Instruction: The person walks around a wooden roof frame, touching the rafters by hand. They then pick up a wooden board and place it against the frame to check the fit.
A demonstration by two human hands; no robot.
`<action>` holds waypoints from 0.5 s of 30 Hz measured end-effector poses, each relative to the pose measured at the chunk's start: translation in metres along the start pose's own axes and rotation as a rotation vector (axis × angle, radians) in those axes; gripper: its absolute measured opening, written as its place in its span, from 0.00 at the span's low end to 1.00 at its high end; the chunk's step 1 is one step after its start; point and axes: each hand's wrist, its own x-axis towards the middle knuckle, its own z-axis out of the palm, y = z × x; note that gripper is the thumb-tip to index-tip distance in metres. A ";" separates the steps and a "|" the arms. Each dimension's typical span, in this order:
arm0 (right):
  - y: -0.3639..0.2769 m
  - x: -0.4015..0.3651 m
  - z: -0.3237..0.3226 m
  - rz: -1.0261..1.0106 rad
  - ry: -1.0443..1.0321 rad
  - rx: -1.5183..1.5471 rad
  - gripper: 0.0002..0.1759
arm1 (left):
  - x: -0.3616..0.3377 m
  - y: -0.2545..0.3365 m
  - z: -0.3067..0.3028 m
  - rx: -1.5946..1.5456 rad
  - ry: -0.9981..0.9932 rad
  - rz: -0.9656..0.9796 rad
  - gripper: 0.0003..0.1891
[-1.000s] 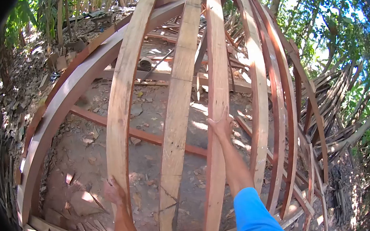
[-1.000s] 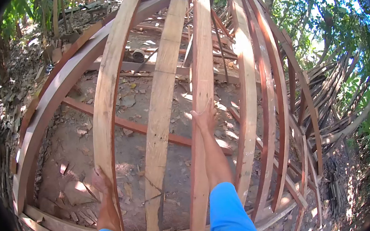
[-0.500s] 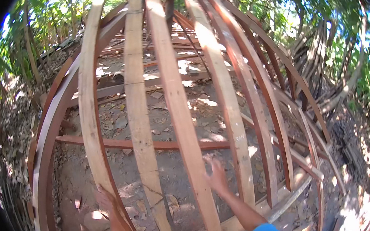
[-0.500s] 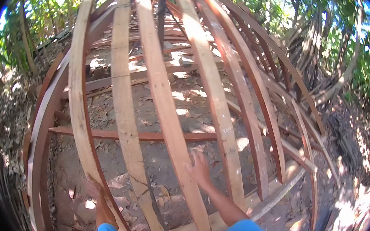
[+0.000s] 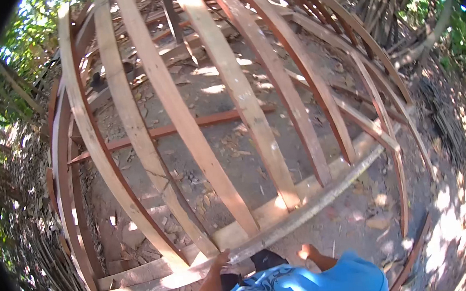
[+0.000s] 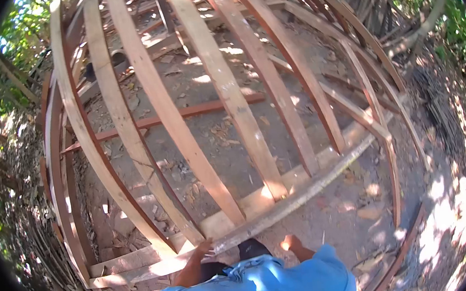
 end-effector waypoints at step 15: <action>0.224 -0.094 -0.096 -0.240 -0.215 -0.084 0.24 | -0.059 0.123 0.122 -1.375 0.877 -0.316 0.35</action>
